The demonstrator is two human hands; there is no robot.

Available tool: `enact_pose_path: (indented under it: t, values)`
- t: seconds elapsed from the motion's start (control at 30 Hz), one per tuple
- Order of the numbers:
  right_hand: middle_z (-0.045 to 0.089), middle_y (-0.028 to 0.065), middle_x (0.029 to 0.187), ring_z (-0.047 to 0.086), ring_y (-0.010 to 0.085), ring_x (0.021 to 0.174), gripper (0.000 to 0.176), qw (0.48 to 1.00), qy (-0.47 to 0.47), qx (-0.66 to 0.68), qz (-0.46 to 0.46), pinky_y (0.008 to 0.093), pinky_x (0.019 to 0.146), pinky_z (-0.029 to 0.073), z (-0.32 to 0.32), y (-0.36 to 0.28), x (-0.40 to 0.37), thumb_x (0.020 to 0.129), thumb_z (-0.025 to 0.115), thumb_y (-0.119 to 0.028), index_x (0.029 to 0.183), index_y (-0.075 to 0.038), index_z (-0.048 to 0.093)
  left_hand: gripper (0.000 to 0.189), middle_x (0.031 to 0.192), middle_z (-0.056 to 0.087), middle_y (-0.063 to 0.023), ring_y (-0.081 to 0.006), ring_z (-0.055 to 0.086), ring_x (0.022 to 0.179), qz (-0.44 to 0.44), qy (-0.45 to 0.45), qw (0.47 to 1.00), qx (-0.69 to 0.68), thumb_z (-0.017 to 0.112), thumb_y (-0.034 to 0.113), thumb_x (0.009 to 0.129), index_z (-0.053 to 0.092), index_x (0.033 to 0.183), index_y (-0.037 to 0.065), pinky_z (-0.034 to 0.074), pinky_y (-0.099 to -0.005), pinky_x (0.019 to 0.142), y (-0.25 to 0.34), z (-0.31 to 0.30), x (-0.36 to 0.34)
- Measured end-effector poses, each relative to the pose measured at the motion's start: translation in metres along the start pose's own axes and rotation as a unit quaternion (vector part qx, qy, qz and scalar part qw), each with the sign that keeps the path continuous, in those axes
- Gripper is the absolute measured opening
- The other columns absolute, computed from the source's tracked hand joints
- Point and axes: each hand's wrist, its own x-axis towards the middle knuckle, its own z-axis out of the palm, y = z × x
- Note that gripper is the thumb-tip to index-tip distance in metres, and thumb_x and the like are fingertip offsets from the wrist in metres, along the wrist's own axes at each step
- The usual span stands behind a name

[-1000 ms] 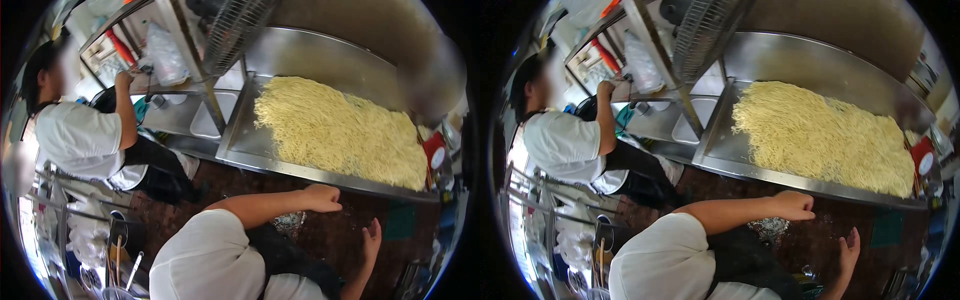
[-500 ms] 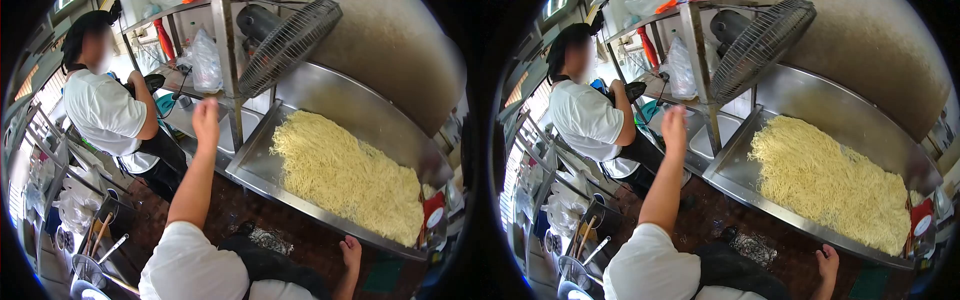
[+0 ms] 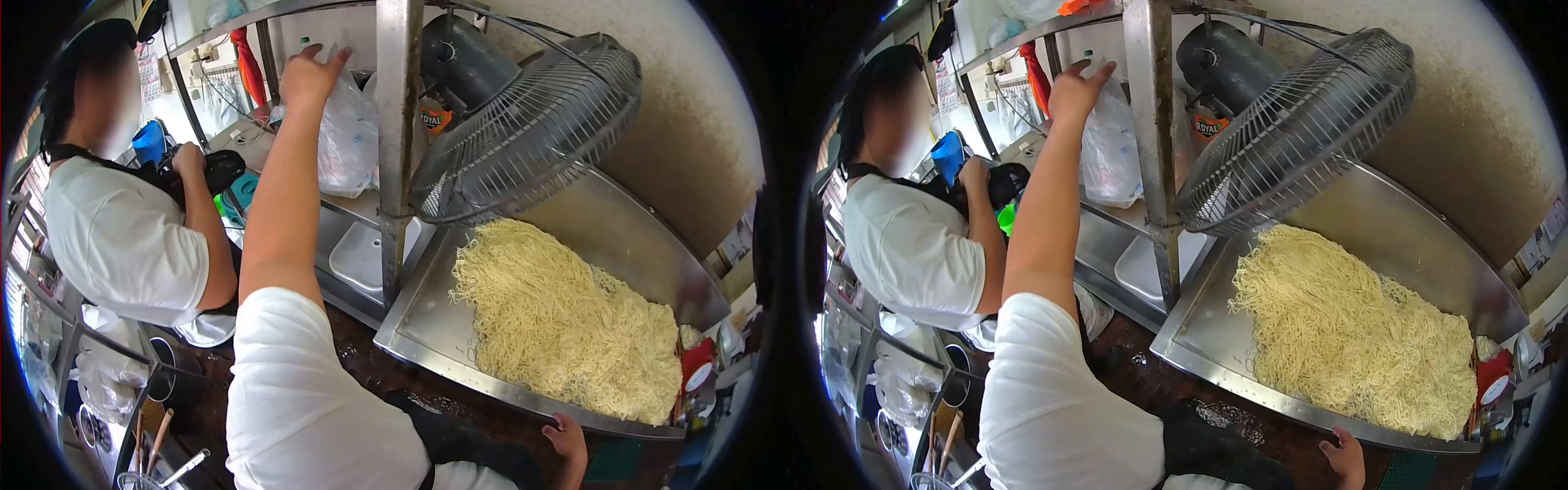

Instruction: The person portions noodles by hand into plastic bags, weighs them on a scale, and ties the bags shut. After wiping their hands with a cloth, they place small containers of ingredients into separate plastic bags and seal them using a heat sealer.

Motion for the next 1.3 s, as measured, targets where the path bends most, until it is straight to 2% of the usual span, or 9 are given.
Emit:
enact_pose_path:
  t: [0.03, 0.1, 0.2, 0.43, 0.63, 0.8, 1.03, 1.13, 1.3]
  values:
    - [0.068, 0.0160, 0.112, 0.062, 0.0229, 0.106, 0.062, 1.000, 0.001, -0.001, 0.002, 0.0366, 0.092, 0.048, 0.001, -0.014, 0.001, 0.074, 0.081, -0.026, 0.125, 0.003, 0.061, 0.064, 0.108, 0.071, -0.0162, -0.0300, 0.067, 0.105, -0.001, -0.002, 1.000, -0.001, 0.070, 0.056, 0.075, 0.069, 0.119, 0.009, 0.053, -0.0406, 0.088, 0.002, 0.008, 0.013]
    - [0.068, 0.0161, 0.112, 0.063, 0.0233, 0.105, 0.059, 1.000, -0.014, -0.004, 0.018, 0.0364, 0.092, 0.048, -0.002, -0.041, 0.006, 0.076, 0.080, -0.024, 0.124, 0.003, 0.062, 0.068, 0.118, 0.068, -0.0181, -0.0316, 0.064, 0.112, 0.032, -0.180, 0.975, 0.129, 0.070, 0.057, 0.073, 0.067, 0.123, 0.010, 0.052, -0.0421, 0.092, 0.000, 0.017, 0.033]
    - [0.068, 0.0163, 0.112, 0.064, 0.0229, 0.103, 0.055, 1.000, -0.002, 0.016, -0.004, 0.0359, 0.092, 0.049, 0.000, -0.059, 0.018, 0.078, 0.080, -0.022, 0.123, 0.003, 0.062, 0.067, 0.119, 0.067, -0.0183, -0.0330, 0.065, 0.111, 0.057, -0.182, 0.977, 0.098, 0.071, 0.055, 0.072, 0.067, 0.121, 0.009, 0.052, -0.0422, 0.092, -0.023, 0.009, 0.037]
    - [0.068, 0.0166, 0.115, 0.064, 0.0217, 0.106, 0.051, 0.999, -0.031, 0.007, -0.014, 0.0350, 0.095, 0.049, 0.010, -0.059, 0.023, 0.080, 0.079, -0.020, 0.121, 0.005, 0.062, 0.052, 0.098, 0.071, -0.0199, -0.0392, 0.067, 0.093, 0.058, 0.055, 0.996, 0.044, 0.073, 0.047, 0.076, 0.069, 0.103, 0.003, 0.052, -0.0445, 0.082, -0.047, -0.090, -0.078]
    - [0.068, 0.0215, 0.114, 0.066, 0.0304, 0.108, 0.055, 0.999, -0.038, 0.006, -0.038, 0.0381, 0.093, 0.051, 0.009, -0.058, 0.032, 0.079, 0.078, -0.027, 0.123, 0.002, 0.062, 0.022, 0.076, 0.064, -0.0071, -0.0156, 0.060, 0.069, 0.021, 0.076, 0.973, -0.218, 0.075, 0.016, 0.077, 0.063, 0.087, 0.000, 0.049, -0.0318, 0.068, -0.039, -0.170, -0.135]
    - [0.069, 0.0209, 0.113, 0.066, 0.0313, 0.106, 0.054, 0.997, -0.042, -0.017, -0.065, 0.0383, 0.093, 0.051, 0.003, -0.081, 0.035, 0.080, 0.077, -0.027, 0.124, 0.000, 0.063, 0.016, 0.072, 0.059, -0.0026, -0.0087, 0.053, 0.070, -0.002, -0.150, 0.972, -0.181, 0.072, 0.011, 0.078, 0.062, 0.084, 0.000, 0.046, -0.0277, 0.065, -0.028, -0.212, -0.173]
    - [0.070, 0.0149, 0.102, 0.065, 0.0214, 0.096, 0.052, 0.994, -0.094, 0.012, -0.059, 0.0342, 0.087, 0.052, 0.005, -0.067, 0.023, 0.081, 0.077, -0.021, 0.124, 0.003, 0.062, 0.025, 0.071, 0.059, -0.0124, -0.0214, 0.056, 0.066, 0.024, -0.374, 0.909, -0.181, 0.074, 0.020, 0.071, 0.061, 0.082, 0.001, 0.048, -0.0344, 0.067, -0.034, -0.216, -0.239]
    - [0.070, 0.0137, 0.098, 0.067, 0.0211, 0.092, 0.054, 0.983, -0.181, -0.021, 0.020, 0.0348, 0.084, 0.052, 0.004, -0.054, 0.018, 0.080, 0.076, -0.024, 0.127, -0.001, 0.062, 0.025, 0.069, 0.053, -0.0024, -0.0119, 0.052, 0.069, 0.032, -0.392, 0.897, -0.201, 0.074, 0.018, 0.068, 0.056, 0.076, 0.003, 0.044, -0.0298, 0.066, -0.015, -0.225, -0.250]
    - [0.069, 0.0201, 0.116, 0.068, 0.0271, 0.102, 0.059, 0.980, -0.150, 0.014, -0.128, 0.0373, 0.090, 0.051, 0.018, -0.006, 0.013, 0.079, 0.076, -0.025, 0.131, -0.002, 0.060, 0.026, 0.071, 0.055, -0.0023, -0.0116, 0.053, 0.068, 0.042, -0.375, 0.899, -0.224, 0.076, 0.017, 0.068, 0.055, 0.077, 0.003, 0.043, -0.0286, 0.064, 0.008, -0.243, -0.263]
